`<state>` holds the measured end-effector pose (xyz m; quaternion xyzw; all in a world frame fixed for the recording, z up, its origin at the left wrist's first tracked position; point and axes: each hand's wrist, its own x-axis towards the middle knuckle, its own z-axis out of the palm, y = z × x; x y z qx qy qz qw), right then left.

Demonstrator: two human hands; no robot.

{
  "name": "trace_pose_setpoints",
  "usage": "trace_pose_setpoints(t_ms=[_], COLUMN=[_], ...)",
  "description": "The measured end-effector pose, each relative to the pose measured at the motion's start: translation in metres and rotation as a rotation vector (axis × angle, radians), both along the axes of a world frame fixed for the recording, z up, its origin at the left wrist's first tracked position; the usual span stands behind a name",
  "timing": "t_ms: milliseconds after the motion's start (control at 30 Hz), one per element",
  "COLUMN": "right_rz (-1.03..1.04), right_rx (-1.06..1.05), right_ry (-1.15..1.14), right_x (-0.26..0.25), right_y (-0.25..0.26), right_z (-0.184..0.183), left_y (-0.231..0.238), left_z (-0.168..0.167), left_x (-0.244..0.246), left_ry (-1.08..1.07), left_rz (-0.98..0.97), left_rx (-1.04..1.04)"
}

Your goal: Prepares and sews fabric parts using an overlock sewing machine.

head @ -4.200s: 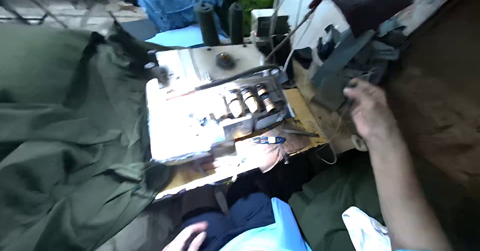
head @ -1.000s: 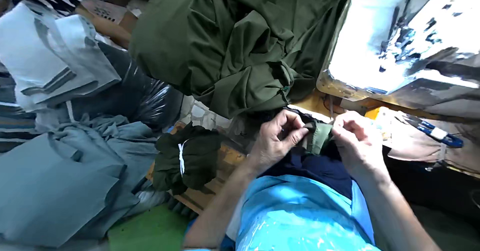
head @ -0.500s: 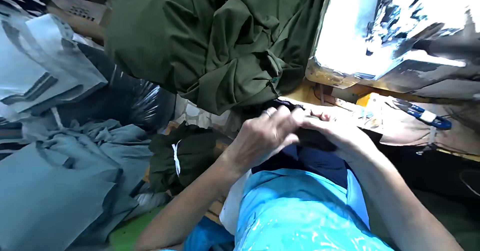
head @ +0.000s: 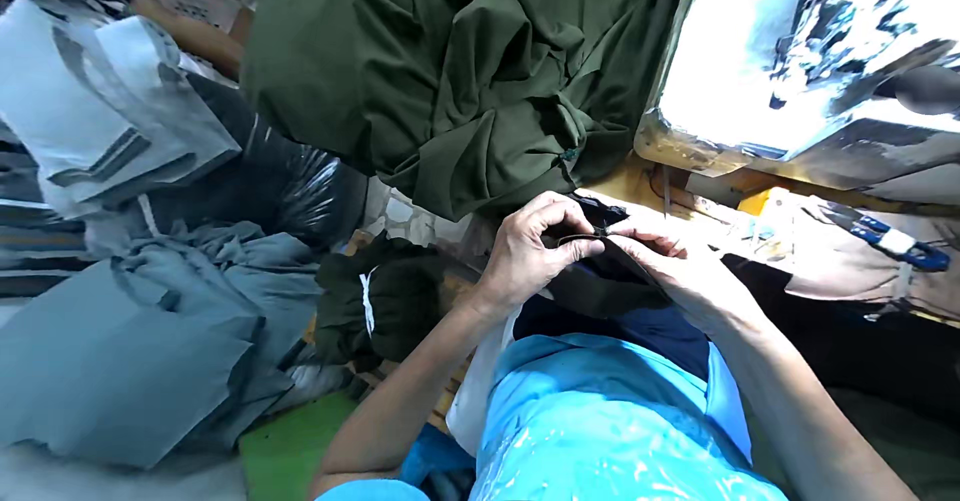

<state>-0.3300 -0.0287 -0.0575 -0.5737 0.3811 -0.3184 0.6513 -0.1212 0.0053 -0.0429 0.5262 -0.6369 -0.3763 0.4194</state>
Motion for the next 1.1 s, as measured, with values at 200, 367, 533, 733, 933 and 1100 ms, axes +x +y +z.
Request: trace_pose_setpoints(t_ms=[200, 367, 533, 733, 933, 1100], right_rz=[0.053, 0.171, 0.345, 0.328, 0.145, 0.174], right_rx=[-0.392, -0.258, -0.146, -0.359, -0.772, -0.973], right_ry=[0.241, 0.207, 0.088, 0.021, 0.404, 0.416], right_x=[-0.003, -0.009, 0.005, 0.051, 0.117, 0.123], right_y=[-0.006, -0.017, -0.011, -0.049, -0.129, -0.138], right_z=[-0.002, 0.004, -0.034, 0.021, 0.01, -0.006], left_y=[-0.001, -0.002, 0.029, 0.017, -0.074, -0.08], left_z=[0.004, -0.004, -0.044, 0.018, -0.003, -0.014], left_x=[-0.003, -0.004, 0.01, 0.025, 0.064, 0.079], left_ry=[-0.222, -0.196, -0.011, -0.301, -0.885, -0.85], left_rz=[0.08, 0.128, 0.164, 0.403, 0.392, 0.352], left_rx=[0.044, -0.046, 0.159, -0.222, -0.152, -0.297])
